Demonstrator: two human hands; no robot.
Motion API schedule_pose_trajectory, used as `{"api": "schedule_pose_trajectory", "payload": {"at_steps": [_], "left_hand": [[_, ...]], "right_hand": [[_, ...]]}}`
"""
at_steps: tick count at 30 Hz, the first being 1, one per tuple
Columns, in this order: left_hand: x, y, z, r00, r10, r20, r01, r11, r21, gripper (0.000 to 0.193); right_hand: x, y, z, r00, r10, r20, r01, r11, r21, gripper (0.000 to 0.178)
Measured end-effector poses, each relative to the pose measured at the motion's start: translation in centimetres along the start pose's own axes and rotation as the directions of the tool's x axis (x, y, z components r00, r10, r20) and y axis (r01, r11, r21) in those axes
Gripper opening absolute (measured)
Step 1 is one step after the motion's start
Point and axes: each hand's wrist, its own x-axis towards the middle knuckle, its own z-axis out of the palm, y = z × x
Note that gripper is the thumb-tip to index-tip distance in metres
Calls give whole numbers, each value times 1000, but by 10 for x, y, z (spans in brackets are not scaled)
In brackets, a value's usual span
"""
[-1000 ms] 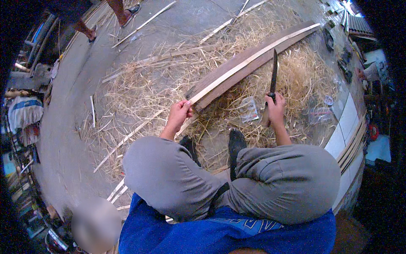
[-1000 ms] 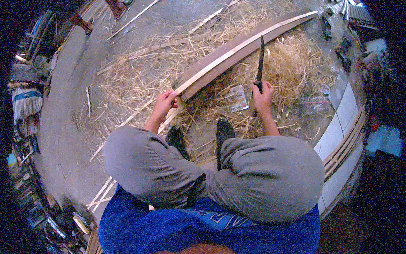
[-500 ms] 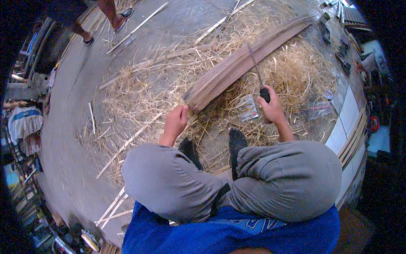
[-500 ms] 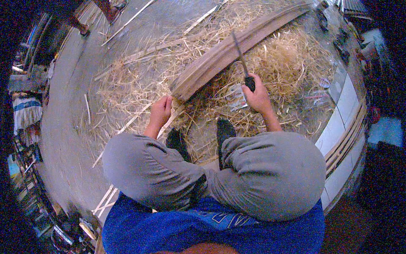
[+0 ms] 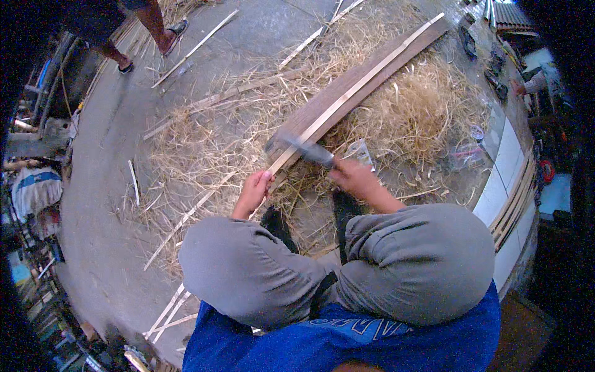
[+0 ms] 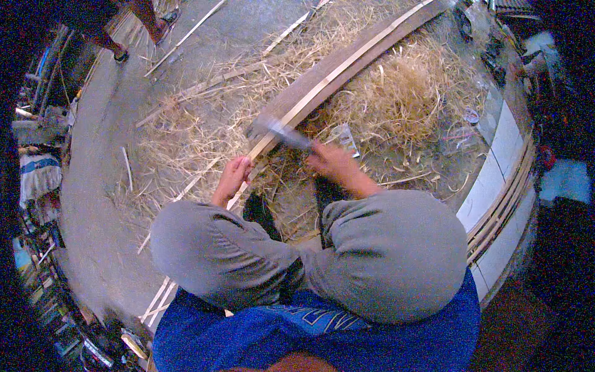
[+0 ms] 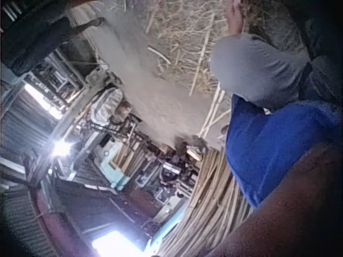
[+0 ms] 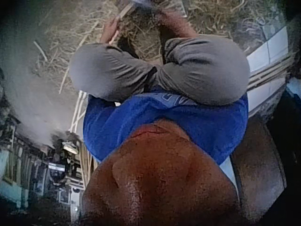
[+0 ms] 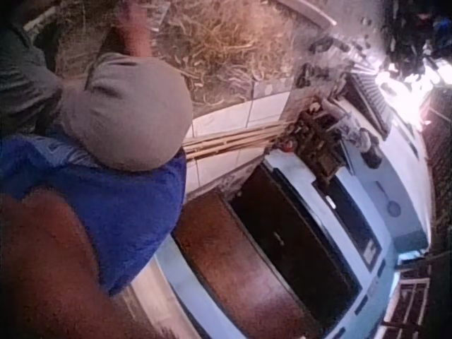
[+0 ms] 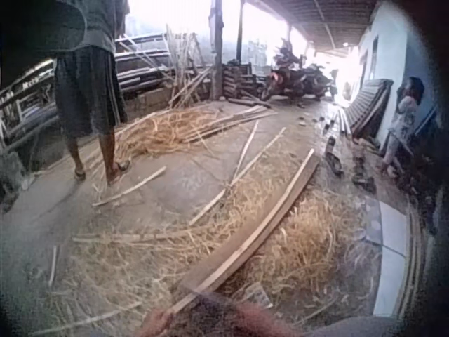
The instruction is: The person sits on the floor and uses a knife to split long bamboo strips into thinner slats. They repeatedly position the bamboo, strike it with the knife, and separate the resulting pieces.
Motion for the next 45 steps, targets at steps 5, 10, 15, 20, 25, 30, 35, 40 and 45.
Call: {"api": "schedule_pose_trajectory", "payload": {"at_steps": [5, 10, 15, 20, 25, 30, 35, 40, 45], "left_hand": [[2, -10, -16, 999, -28, 26, 28, 999, -29, 34], [-3, 1, -18, 995, 103, 12, -104, 990, 95, 34], [-24, -17, -51, 995, -53, 80, 23, 944, 331, 33], [-26, -6, -43, 996, -62, 56, 39, 940, 339, 24], [-101, -32, -74, 973, -39, -229, 111, 944, 311, 28], [-45, -29, -71, 998, 43, 37, -55, 884, 465, 30], [-12, 22, -31, 999, 40, -25, -30, 949, 313, 31], [3, 18, -27, 995, 48, -89, -18, 948, 317, 27], [9, 0, -39, 938, -83, -336, 54, 994, -95, 24]], "right_hand": [[20, 47, -22, 965, 237, -114, -212, 957, 195, 43], [2, 48, -8, 974, -123, -190, 127, 992, 11, 43], [33, 101, -27, 950, 223, -219, -190, 969, 160, 42], [24, 77, -16, 991, -116, 59, 123, 985, -121, 36], [47, 212, -102, 690, 497, -527, -556, 830, 55, 42], [36, 97, -62, 872, 176, -457, -135, 983, 121, 44], [16, 40, -14, 964, 177, -198, -138, 970, 199, 43], [17, 37, -4, 957, 172, -233, -120, 968, 221, 39], [14, 38, -9, 961, 156, -227, -112, 974, 196, 40]]}}
